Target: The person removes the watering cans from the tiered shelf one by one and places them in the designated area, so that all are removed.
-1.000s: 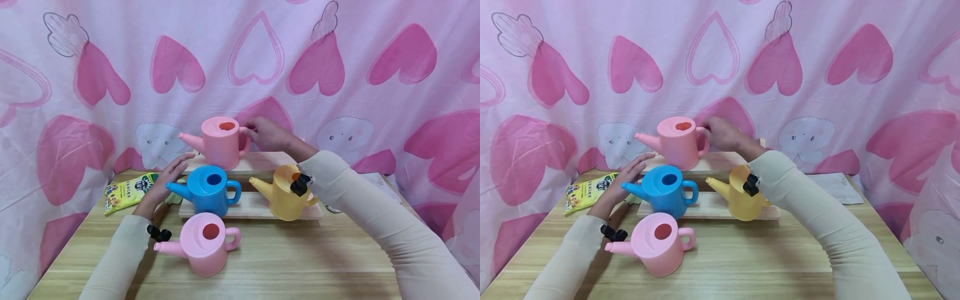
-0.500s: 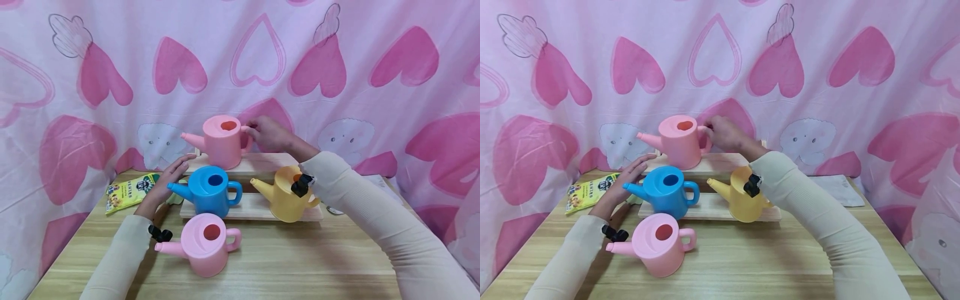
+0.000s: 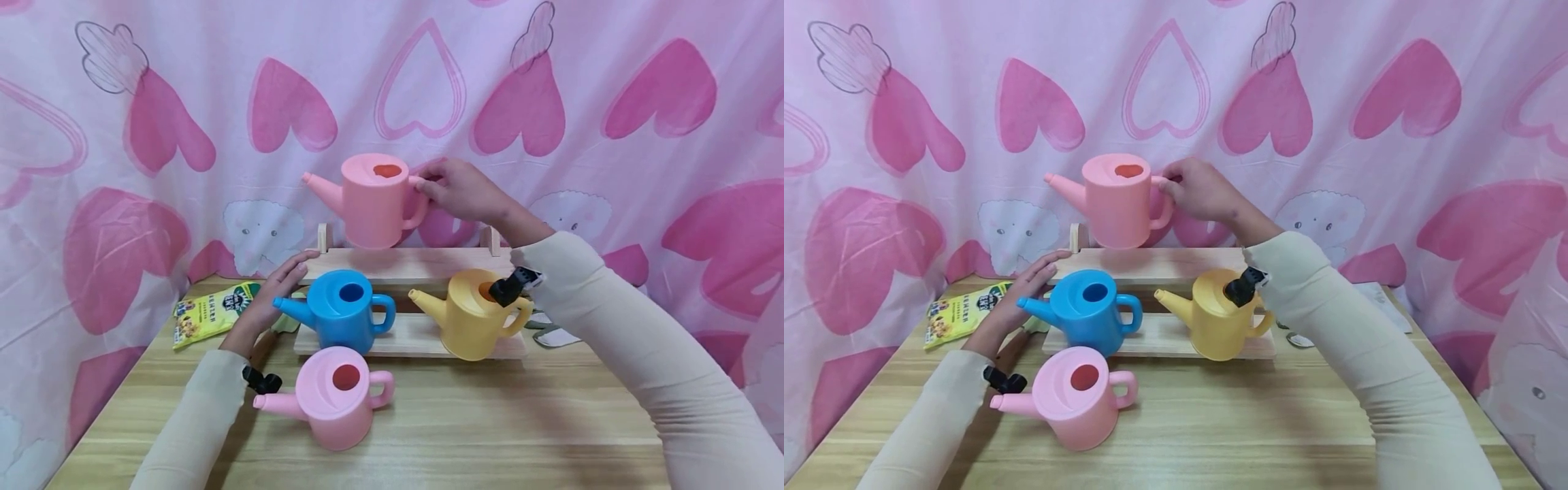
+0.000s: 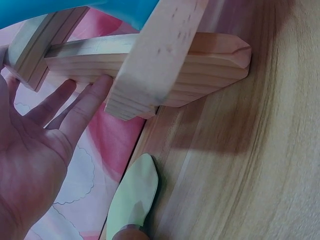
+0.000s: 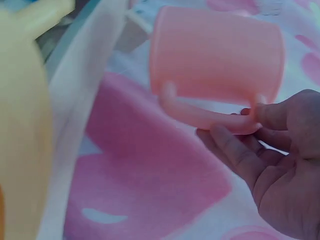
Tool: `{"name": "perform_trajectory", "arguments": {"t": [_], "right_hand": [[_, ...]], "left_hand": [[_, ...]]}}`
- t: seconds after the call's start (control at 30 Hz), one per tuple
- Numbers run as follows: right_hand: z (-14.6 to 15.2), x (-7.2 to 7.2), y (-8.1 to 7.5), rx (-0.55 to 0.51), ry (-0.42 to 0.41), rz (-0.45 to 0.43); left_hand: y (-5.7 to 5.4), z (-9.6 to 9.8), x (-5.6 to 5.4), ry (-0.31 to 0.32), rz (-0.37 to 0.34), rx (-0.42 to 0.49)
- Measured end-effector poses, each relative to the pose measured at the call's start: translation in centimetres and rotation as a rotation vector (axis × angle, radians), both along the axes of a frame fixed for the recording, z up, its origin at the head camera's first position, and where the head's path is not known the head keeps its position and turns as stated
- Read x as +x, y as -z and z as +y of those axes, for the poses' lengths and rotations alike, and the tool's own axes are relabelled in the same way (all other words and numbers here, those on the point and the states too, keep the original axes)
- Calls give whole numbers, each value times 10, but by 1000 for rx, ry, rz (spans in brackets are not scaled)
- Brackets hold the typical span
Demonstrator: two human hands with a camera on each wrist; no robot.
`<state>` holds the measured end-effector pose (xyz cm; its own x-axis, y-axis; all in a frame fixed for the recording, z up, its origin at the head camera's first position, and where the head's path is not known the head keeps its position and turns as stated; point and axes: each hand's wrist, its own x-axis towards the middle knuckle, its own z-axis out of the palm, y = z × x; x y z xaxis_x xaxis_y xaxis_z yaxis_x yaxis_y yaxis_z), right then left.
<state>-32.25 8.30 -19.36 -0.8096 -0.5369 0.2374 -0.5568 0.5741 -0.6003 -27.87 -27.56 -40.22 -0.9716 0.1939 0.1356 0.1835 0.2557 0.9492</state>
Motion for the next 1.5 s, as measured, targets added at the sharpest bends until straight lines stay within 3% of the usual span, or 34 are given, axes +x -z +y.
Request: {"name": "perform_trajectory", "arguments": {"t": [0.2, 0.4, 0.63, 0.8, 1.23, 1.5], "right_hand": [[12, 19, -17, 0, -24, -35], [22, 42, -21, -6, -22, -61], [32, 69, -6, 4, 3, -111], [42, 85, 5, -10, -32, -150], [78, 118, 26, -14, -50, -167], [94, 140, 47, -65, -83, -176]], "left_hand": [[1, -2, 2, -1, 3, 6], [0, -1, 4, -4, 5, 15], [2, 1, 7, -20, 7, -20], [2, 4, 6, -24, 14, -29], [5, 5, 4, -25, 2, -36], [5, 5, 4, -10, -1, -10]]}}
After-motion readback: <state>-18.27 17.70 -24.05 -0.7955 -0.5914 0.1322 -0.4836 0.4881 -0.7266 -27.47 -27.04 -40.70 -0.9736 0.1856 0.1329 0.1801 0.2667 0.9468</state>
